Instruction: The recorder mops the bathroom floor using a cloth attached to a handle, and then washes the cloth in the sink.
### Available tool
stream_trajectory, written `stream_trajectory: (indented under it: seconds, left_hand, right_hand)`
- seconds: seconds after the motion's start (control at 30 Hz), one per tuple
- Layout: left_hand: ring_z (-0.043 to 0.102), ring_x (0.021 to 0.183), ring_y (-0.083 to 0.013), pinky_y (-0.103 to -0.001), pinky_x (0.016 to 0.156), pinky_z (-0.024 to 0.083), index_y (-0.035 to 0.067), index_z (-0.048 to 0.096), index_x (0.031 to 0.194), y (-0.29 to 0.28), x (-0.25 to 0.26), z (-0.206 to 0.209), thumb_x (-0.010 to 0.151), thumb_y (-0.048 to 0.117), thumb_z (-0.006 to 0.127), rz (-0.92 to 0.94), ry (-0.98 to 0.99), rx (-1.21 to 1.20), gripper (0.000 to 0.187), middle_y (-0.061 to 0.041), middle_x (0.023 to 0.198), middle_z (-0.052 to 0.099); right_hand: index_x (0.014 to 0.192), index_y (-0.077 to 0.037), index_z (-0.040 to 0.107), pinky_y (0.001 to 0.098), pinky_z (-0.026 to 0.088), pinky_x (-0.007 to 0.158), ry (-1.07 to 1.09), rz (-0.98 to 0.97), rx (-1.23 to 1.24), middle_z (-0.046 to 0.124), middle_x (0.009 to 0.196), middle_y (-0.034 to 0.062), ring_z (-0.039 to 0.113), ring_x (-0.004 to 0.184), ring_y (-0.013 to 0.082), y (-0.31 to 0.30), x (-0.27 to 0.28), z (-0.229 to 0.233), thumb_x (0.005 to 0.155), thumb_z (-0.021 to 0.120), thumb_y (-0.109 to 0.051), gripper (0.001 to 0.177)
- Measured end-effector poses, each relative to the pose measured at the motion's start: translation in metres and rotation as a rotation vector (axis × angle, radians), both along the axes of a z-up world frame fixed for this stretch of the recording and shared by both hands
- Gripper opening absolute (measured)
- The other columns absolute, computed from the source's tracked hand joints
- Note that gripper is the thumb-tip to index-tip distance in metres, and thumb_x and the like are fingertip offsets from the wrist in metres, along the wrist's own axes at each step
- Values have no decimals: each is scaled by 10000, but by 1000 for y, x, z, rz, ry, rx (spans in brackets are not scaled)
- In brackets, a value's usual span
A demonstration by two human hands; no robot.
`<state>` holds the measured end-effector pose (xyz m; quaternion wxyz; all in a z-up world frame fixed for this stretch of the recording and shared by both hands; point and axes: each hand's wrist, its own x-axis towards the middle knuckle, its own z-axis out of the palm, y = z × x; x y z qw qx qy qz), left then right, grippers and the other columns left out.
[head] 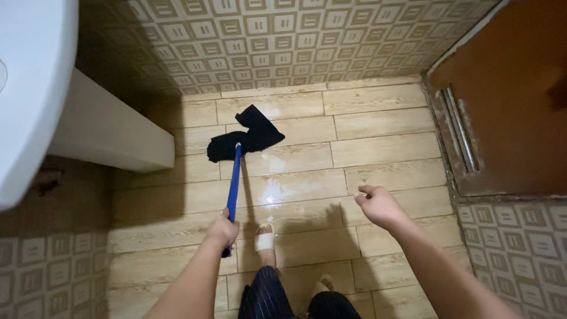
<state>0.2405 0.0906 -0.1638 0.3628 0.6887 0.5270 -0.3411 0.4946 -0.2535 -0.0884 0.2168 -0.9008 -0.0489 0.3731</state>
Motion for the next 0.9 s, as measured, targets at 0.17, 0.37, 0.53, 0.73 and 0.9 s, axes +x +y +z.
stream_trajectory:
  seconds: [0.17,0.37,0.53,0.73,0.9]
  left_hand:
    - [670,567,-286,-442,547,563,246,347,1594,-67,-22,32,970,234,561,78,-72,-65,659,-223,893,738]
    - [673,534,-259,-430,515,546,141,237,1623,-116,-48,-6,963,200,602,87,-127,-97,756,-168,820,739]
    - [704,547,-251,-402,534,560,155,317,1610,-120,-35,8,955,202,615,-6,-68,-30,721,-162,767,749]
    - [704,590,-304,-460,532,568,300,310,1613,-112,-13,39,976,244,597,83,36,-34,700,-183,773,732]
    - [729,589,-288,-446,533,604,319,343,1610,-78,36,53,983,233,559,-7,57,1,668,-159,788,752]
  right_hand:
    - [1345,-53,654,390,539,989,-55,64,36,740,1174,229,712,1106,329,-30,-21,24,914,641,-347,522]
    - [1321,-56,665,412,531,980,-79,95,8,737,1147,222,704,1089,352,-78,-37,14,912,634,-356,508]
    - [1326,-50,660,416,551,970,-68,93,41,744,1117,231,726,1062,354,-111,-35,-13,904,638,-350,518]
    - [1309,-58,679,431,525,982,-97,145,-10,662,1234,244,681,1095,372,-105,-14,-14,907,656,-352,498]
    - [1354,-86,639,417,544,975,10,63,-47,731,1189,195,712,1082,337,-81,18,-1,895,632,-360,535]
